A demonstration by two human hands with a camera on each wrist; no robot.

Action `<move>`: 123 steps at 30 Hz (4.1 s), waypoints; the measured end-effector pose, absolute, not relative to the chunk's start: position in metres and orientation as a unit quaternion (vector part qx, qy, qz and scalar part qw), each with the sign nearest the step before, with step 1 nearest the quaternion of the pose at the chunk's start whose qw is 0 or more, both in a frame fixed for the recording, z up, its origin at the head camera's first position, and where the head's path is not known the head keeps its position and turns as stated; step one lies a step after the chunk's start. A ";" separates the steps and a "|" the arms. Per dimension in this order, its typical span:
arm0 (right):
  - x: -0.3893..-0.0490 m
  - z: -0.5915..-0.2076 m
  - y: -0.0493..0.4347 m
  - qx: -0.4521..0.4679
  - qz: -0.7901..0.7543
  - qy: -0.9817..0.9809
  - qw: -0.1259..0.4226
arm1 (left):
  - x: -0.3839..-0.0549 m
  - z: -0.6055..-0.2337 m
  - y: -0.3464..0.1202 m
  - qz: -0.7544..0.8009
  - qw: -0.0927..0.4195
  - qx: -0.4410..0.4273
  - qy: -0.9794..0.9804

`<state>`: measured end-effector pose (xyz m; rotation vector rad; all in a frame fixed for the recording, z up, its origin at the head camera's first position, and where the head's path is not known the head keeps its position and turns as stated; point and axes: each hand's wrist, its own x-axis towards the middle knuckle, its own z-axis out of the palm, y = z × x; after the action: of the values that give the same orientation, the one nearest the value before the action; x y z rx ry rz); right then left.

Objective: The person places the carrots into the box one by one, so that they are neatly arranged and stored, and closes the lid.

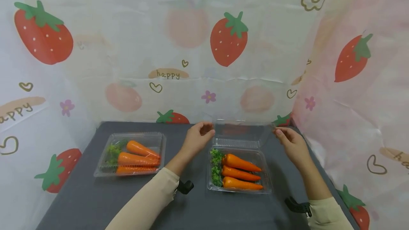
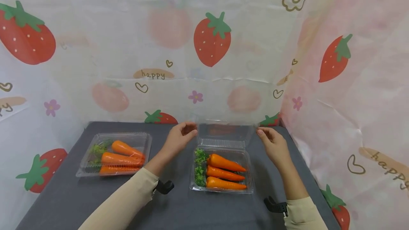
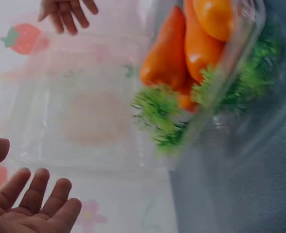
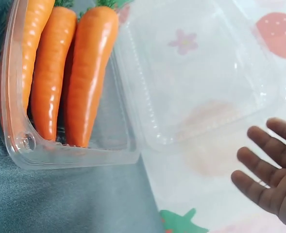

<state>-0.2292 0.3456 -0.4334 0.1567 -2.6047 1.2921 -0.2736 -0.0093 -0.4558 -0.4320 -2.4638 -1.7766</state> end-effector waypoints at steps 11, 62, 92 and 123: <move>-0.192 -0.422 0.345 0.033 0.403 -0.911 0.082 | -0.233 -0.441 -0.013 -0.562 0.062 -0.157 -0.810; -0.161 -0.519 0.307 -0.003 0.460 -0.883 0.090 | -0.190 -0.531 -0.024 -0.581 0.092 -0.114 -0.800; -0.169 -0.550 0.299 -0.023 0.490 -0.866 0.100 | -0.180 -0.563 -0.014 -0.643 0.117 -0.047 -0.755; -0.186 -0.543 0.301 -0.090 0.683 -0.720 -0.080 | -0.199 -0.547 -0.049 -0.754 -0.216 0.028 -0.620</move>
<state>-0.1858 0.3009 -0.5425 -0.2969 -2.3866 2.2633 -0.1992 -0.0490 -0.5473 0.1029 -2.2711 -2.7608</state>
